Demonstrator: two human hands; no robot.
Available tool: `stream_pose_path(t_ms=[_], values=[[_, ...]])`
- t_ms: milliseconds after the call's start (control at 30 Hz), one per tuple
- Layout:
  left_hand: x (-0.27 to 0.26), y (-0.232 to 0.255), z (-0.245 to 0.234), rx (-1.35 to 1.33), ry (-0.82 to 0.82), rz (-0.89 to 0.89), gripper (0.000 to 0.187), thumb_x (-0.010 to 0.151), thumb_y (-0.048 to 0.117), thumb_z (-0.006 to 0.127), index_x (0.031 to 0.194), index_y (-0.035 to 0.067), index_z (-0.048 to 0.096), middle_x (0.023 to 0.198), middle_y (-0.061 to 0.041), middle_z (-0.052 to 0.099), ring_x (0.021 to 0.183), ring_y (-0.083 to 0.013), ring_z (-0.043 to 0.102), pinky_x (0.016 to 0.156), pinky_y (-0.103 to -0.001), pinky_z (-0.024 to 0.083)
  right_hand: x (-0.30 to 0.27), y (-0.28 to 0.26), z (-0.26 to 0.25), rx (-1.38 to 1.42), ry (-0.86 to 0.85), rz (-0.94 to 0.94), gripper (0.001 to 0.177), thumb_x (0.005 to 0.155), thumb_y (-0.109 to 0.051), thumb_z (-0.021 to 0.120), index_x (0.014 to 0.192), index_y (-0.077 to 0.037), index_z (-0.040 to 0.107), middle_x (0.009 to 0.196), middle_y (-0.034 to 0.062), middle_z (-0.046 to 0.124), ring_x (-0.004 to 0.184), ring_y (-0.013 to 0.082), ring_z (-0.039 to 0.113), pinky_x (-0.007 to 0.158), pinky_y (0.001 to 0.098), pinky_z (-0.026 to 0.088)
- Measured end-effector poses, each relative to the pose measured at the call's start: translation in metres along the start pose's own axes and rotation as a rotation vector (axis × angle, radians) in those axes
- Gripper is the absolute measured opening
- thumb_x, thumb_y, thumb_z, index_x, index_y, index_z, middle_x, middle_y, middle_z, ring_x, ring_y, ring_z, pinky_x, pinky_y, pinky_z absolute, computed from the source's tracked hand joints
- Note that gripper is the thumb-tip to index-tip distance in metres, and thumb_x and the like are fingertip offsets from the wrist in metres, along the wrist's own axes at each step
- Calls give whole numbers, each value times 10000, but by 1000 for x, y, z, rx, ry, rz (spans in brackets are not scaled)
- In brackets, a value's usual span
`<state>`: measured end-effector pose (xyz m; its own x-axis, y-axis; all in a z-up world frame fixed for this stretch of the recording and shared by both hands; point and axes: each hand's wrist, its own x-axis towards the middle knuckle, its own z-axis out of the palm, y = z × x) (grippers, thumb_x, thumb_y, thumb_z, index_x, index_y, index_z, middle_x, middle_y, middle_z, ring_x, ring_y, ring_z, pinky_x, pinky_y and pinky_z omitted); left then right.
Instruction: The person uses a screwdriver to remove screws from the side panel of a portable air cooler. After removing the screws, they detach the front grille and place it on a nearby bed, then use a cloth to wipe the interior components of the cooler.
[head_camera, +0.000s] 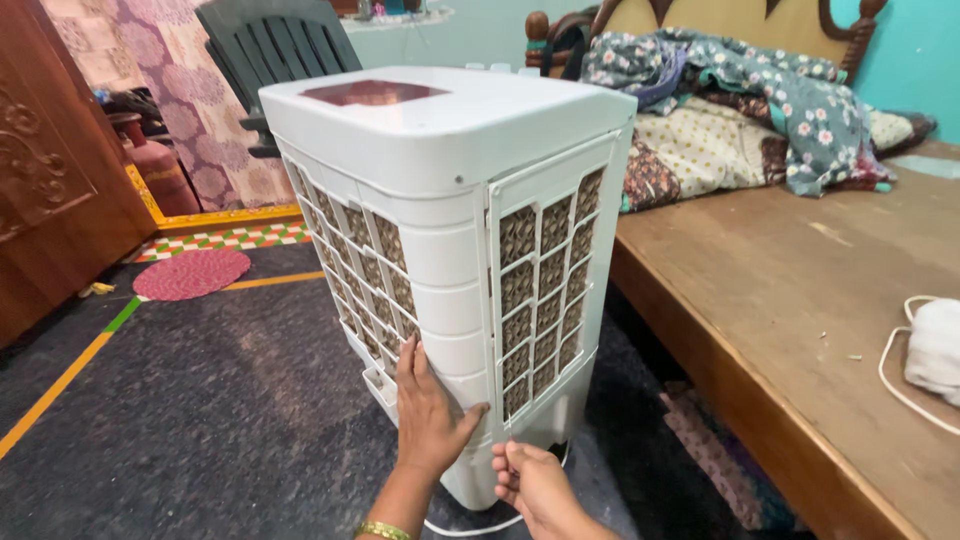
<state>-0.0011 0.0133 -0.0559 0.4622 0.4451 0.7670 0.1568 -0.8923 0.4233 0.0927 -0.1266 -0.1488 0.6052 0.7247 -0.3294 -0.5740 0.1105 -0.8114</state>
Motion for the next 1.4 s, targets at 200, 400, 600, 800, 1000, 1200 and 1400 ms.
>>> stream_pose_path(t_ms=[200,400,600,800,1000,1200,1400], values=[[19,37,-18,105,190,220,1208,720,421,823,1558,-26,76,1598,-286,153,1513,-476,143,1183,-678,138,-33,-121,30,-419,114,-432,228,996,-186,569,1114,-62,720,877,3,707,775,98,623,762,279,522],[78,108,-51,246,204,314,977,803,390,753,1548,-10,265,1606,-257,239,1543,-450,105,1215,-670,49,-55,-282,74,-911,202,-1672,172,1064,-128,521,1175,-42,620,1127,159,685,1097,364,658,967,432,502],[190,169,-66,534,67,278,1039,723,486,773,1555,70,308,1634,-225,230,1559,-407,92,1179,-707,-20,-28,-367,91,-1311,284,-1711,147,1023,-122,511,1083,-36,614,1046,173,664,1050,395,623,954,499,472],[215,168,-73,700,22,235,1140,549,572,876,1545,263,414,1447,-118,374,1423,-303,269,1165,-714,-12,-15,-363,89,-1427,323,-1681,156,995,-155,525,1044,-30,604,1066,200,623,1028,430,570,901,509,468],[200,133,-103,509,62,403,722,531,562,903,1179,322,693,1435,-107,384,1432,-294,258,1170,-680,-14,-49,-359,100,-1452,182,-1642,141,957,-118,524,1030,-23,598,1058,204,624,1015,416,579,904,518,464],[189,105,-160,583,-28,327,545,502,542,909,969,300,766,1469,-87,369,1451,-331,217,1168,-719,-10,-81,-340,100,-999,-53,-1651,155,1017,-133,590,1075,-7,660,1017,179,650,938,362,661,814,440,530],[182,116,-181,640,-19,372,586,577,444,892,1102,241,730,1473,-162,343,1430,-417,239,1103,-778,78,-87,-308,20,-921,208,-1303,228,946,-233,684,1055,-46,757,845,120,713,723,226,695,659,343,525]])
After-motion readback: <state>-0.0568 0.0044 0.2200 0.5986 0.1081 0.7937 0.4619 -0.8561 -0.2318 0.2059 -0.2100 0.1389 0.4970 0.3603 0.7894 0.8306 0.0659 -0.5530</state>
